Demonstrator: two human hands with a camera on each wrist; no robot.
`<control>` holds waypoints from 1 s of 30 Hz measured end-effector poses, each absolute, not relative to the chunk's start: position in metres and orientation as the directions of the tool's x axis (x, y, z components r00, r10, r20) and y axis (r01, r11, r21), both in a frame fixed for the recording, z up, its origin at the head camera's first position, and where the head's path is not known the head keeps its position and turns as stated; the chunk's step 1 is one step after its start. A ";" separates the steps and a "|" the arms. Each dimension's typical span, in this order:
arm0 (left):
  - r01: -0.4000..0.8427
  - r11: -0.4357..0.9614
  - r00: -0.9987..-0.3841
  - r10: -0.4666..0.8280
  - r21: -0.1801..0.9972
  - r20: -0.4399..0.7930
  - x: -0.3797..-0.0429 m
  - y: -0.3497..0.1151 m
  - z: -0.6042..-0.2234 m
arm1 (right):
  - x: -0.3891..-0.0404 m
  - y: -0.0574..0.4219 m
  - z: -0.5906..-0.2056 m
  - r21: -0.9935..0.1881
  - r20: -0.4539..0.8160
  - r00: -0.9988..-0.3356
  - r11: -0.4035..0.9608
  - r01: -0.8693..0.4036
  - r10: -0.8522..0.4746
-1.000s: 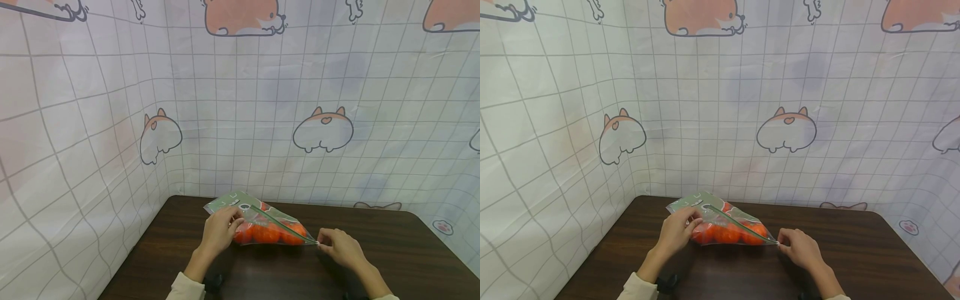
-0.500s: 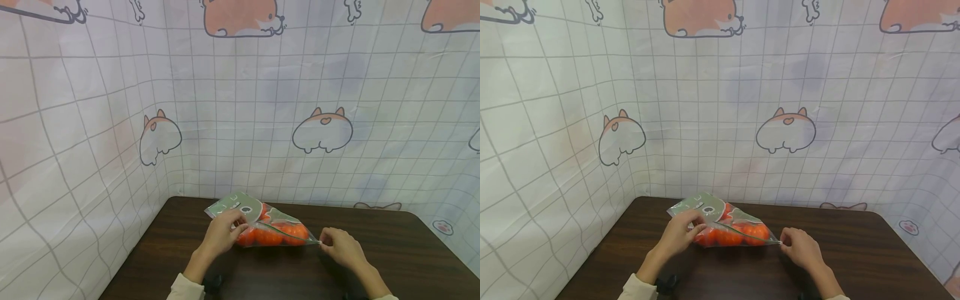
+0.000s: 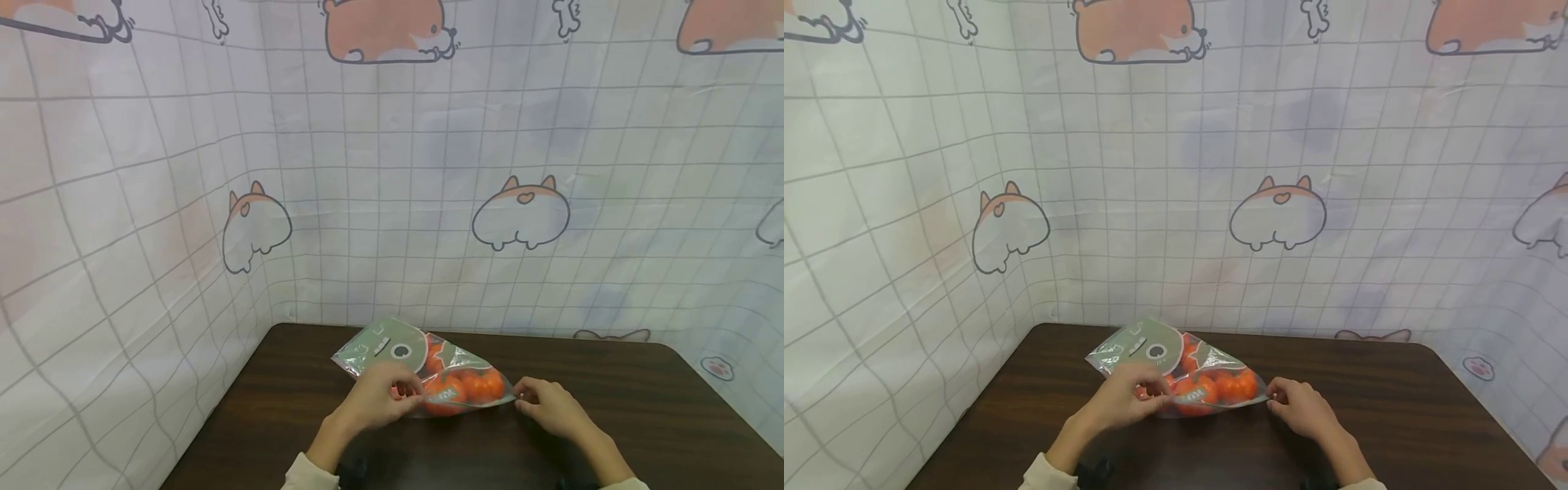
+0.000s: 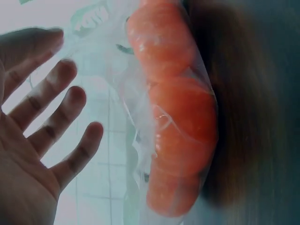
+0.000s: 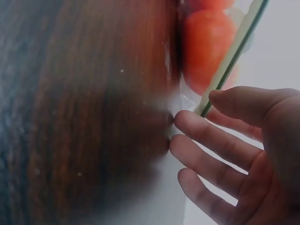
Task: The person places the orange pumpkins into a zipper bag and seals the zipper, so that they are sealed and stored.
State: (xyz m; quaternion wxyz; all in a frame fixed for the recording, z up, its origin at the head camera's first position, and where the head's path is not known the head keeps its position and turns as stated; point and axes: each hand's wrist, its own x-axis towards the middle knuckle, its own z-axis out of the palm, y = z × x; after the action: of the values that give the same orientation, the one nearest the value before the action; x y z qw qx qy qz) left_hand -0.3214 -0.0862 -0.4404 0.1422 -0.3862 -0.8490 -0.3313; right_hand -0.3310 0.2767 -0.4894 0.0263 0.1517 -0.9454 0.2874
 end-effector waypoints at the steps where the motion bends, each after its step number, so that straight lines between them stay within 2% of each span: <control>1: 0.756 0.468 -0.653 0.584 0.457 0.482 -0.321 -0.084 -0.441 | -0.331 0.277 -0.489 -0.539 0.140 -0.947 0.780 -0.317 -0.288; 5: 0.774 0.423 -0.619 0.661 0.471 0.424 -0.317 -0.076 -0.444 | -0.330 0.278 -0.489 -0.536 0.152 -0.930 0.762 -0.363 -0.336; 11: 0.784 0.407 -0.586 0.734 0.468 0.343 -0.312 -0.068 -0.450 | -0.328 0.276 -0.487 -0.526 0.155 -0.933 0.772 -0.357 -0.326; 18: 0.718 0.468 -0.625 0.760 0.516 0.179 -0.306 -0.064 -0.455 | -0.328 0.272 -0.486 -0.533 0.142 -0.939 0.776 -0.338 -0.312; 25: 0.744 0.497 -0.622 0.759 0.446 0.192 -0.309 -0.061 -0.461 | -0.330 0.272 -0.487 -0.527 0.136 -0.938 0.778 -0.342 -0.320; 30: 0.731 0.541 -0.648 0.742 0.416 0.172 -0.309 -0.059 -0.464 | -0.329 0.271 -0.487 -0.517 0.138 -0.939 0.786 -0.340 -0.316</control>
State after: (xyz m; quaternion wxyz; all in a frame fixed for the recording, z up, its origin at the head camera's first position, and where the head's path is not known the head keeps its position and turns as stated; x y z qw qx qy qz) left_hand -0.3090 -0.0585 -0.4641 -0.0125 -0.4195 -0.8778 -0.2309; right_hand -0.3287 0.2712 -0.4866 0.0221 0.1736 -0.9446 0.2776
